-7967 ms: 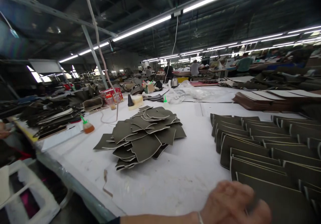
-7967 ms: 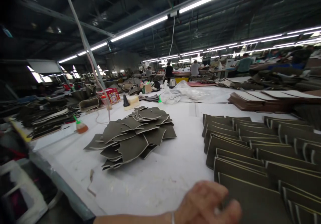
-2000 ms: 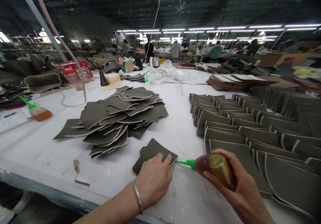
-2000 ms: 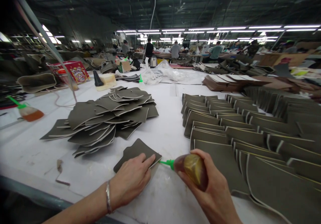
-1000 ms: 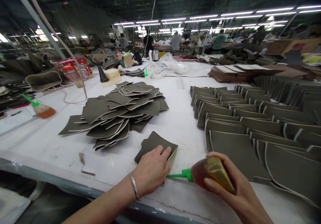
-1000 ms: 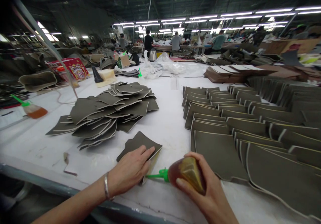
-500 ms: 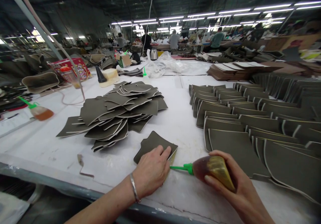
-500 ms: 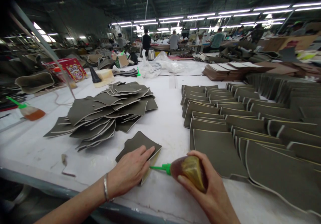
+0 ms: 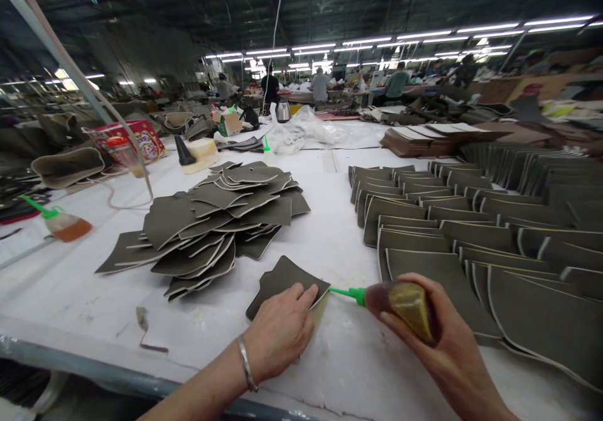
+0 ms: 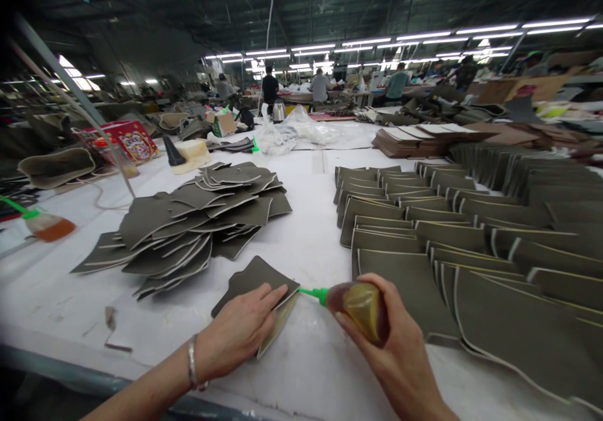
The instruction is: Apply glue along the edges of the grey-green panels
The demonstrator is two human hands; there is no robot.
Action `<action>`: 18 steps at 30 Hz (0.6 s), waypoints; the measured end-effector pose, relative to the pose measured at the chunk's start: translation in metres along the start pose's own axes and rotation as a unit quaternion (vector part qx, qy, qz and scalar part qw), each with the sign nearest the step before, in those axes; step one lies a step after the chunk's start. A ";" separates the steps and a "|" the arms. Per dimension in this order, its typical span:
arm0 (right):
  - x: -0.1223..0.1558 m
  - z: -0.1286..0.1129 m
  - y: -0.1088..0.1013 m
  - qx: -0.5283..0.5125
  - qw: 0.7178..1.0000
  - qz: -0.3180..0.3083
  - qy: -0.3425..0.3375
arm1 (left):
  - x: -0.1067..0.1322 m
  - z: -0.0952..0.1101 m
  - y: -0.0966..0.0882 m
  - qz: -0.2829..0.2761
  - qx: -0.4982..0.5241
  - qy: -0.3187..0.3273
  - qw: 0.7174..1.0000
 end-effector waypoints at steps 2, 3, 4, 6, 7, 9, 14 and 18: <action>-0.001 0.001 -0.002 0.017 1.000 0.017 -0.020 | -0.001 -0.001 0.000 0.000 0.003 0.004 1.000; 0.000 0.000 -0.001 0.021 0.999 0.015 -0.030 | -0.001 -0.001 0.000 0.001 0.005 0.005 1.000; 0.001 0.000 -0.001 0.023 0.999 0.009 -0.033 | -0.001 -0.001 0.000 0.001 0.007 0.007 1.000; 0.004 0.000 0.001 0.017 1.000 -0.002 -0.026 | -0.001 -0.001 0.000 0.003 0.008 0.006 1.000; 0.005 -0.001 0.001 0.009 1.000 -0.003 -0.016 | -0.001 -0.001 0.000 0.003 0.008 0.003 1.000; 0.004 -0.003 -0.002 -0.002 1.000 0.008 0.004 | -0.001 -0.001 0.000 0.000 0.007 -0.001 1.000; 0.007 -0.005 0.000 -0.008 0.999 -0.002 0.036 | 0.000 0.001 -0.002 0.005 0.010 0.000 1.000; 0.022 -0.001 0.010 -0.064 0.993 -0.056 0.086 | 0.001 0.001 -0.001 0.001 0.006 -0.008 1.000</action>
Point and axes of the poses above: each hand's wrist, its own x-axis away from the middle knuckle, its own y-axis out of the palm, z = x × y, the point moved 6 cm from there along -x, towards the middle knuckle, and after that the axes turned 14 degrees about x, right-handed, at the moved point
